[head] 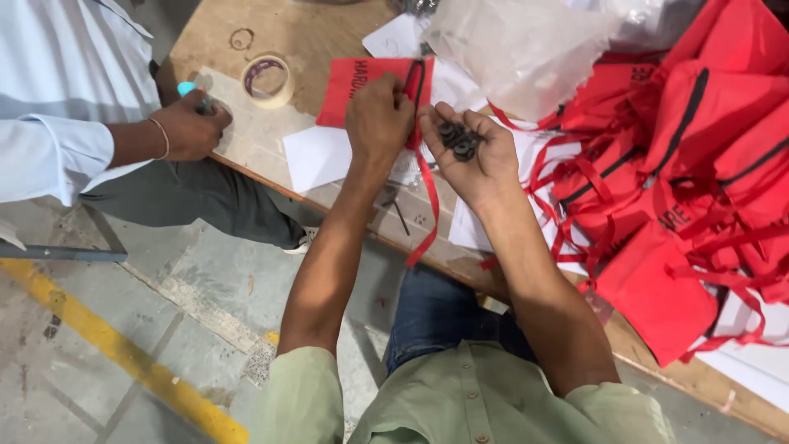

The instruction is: Packing small hardware components like screws and washers into red bags.

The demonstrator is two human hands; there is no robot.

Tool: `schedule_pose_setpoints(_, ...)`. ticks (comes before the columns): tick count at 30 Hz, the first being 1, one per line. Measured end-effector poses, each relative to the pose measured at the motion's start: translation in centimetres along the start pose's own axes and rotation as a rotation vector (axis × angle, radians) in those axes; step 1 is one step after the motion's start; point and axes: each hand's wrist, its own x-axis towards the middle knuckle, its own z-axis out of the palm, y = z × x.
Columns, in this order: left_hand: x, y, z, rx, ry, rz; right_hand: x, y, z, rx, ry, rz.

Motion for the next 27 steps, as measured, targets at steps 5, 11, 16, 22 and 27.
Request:
schedule_pose_setpoints(5, -0.7, 0.4, -3.0, -0.121, 0.074, 0.14, 3.7, 0.1, 0.6, -0.071, -0.061, 0.024)
schedule_pose_setpoints(11, -0.8, 0.6, -5.9, -0.417, -0.1, -0.01, 5.1, 1.0, 0.4, -0.125, 0.032, 0.1)
schedule_pose_setpoints(16, -2.1, 0.9, -4.7, -0.395, -0.141, 0.123, 10.9, 0.9, -6.8, -0.1, -0.234, 0.122)
schedule_pose_setpoints(22, -2.7, 2.0, -5.6, -0.508, -0.176, 0.08, 9.0, 1.8, -3.2, -0.271, -0.162, 0.053)
schedule_pose_setpoints(27, -2.2, 2.1, -6.0, -0.508, -0.203, 0.013, 8.6, 1.9, -0.4, -0.345, -0.137, 0.091)
